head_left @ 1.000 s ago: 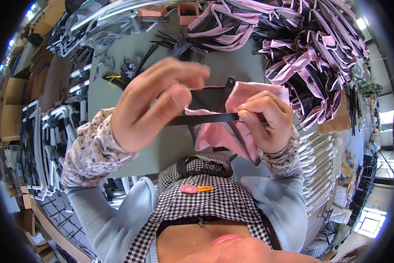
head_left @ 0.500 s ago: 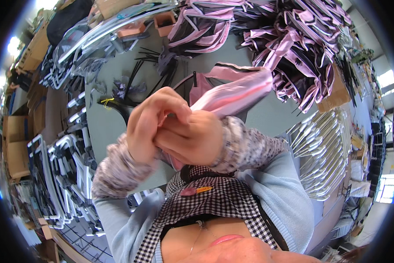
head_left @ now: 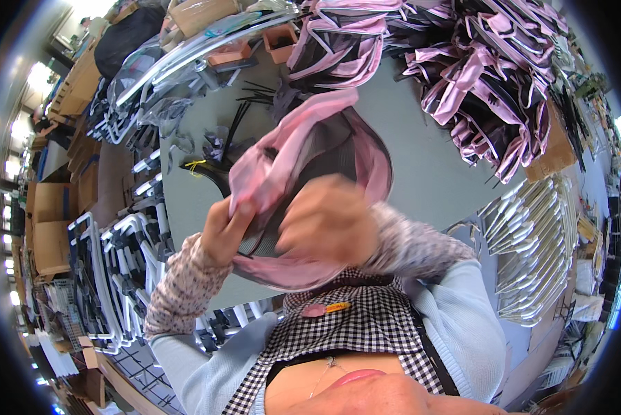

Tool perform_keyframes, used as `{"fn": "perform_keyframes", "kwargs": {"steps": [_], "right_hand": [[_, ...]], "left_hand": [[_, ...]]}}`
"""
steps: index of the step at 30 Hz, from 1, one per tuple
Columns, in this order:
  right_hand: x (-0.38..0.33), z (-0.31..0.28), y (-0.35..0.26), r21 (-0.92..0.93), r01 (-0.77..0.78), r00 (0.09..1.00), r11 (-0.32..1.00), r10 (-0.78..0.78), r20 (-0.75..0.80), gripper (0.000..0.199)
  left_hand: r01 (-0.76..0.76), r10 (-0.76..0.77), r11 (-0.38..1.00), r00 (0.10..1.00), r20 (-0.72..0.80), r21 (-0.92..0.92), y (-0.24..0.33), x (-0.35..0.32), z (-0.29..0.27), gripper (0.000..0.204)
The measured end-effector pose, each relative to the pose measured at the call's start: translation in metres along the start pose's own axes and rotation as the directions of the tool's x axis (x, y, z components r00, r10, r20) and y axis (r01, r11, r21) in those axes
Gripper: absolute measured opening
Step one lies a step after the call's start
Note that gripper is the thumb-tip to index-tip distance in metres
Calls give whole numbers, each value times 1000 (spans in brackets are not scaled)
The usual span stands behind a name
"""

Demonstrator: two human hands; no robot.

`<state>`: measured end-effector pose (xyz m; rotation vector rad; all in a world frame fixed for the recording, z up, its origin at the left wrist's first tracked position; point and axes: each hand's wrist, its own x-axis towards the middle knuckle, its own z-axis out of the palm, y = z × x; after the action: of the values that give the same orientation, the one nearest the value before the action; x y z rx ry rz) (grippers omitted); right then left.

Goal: The person inserts black plastic rods into pink fabric bags, then places the bags on a table. The person repeats this process with multiple bags and rods.

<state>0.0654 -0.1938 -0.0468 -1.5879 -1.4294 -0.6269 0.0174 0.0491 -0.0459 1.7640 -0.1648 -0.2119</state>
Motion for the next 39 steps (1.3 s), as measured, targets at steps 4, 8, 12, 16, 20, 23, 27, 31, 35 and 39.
{"fn": "perform_keyframes", "kwargs": {"steps": [4, 8, 12, 16, 20, 23, 27, 31, 35, 39], "right_hand": [[-19, -49, 50, -278, -271, 946, 922, 309, 103, 37], [-29, -64, 87, -120, -203, 948, 972, 226, 222, 41], [-18, -70, 73, -72, -183, 926, 980, 197, 322, 51], [13, -31, 29, 71, 15, 954, 997, -35, 299, 51], [17, -44, 23, 121, -28, 961, 992, -7, 277, 49], [13, -78, 26, 106, -83, 969, 991, 56, 240, 51], [9, -46, 9, 75, -118, 969, 990, 98, 226, 51], [3, -54, 21, -166, -166, 936, 972, 208, 285, 41], [-67, -132, 80, -350, -379, 879, 856, 452, 154, 44], [-168, -120, 118, 125, -712, 699, 691, 715, 27, 57]], "left_hand": [[-562, 522, 776, 827, 209, 285, 20, -22, -18, 15], [-799, 723, 501, 597, 346, 331, 54, -28, -24, 25], [-844, 677, 433, 536, 505, 315, 64, -34, -39, 31], [-730, 496, 655, 610, 618, 195, 43, -6, -17, 23], [-627, 468, 767, 693, 548, 138, 12, 4, -15, 21], [-470, 349, 809, 867, 356, 353, -40, -11, -53, 30], [-190, 57, 892, 948, 315, 410, -95, -1, -41, 27], [-238, 171, 822, 970, 175, 516, -93, -9, -26, 25], [-352, 234, 734, 934, 270, 581, -26, -20, -5, 22], [-713, 606, 659, 692, 392, 239, -3, -14, 69, 38]]}}
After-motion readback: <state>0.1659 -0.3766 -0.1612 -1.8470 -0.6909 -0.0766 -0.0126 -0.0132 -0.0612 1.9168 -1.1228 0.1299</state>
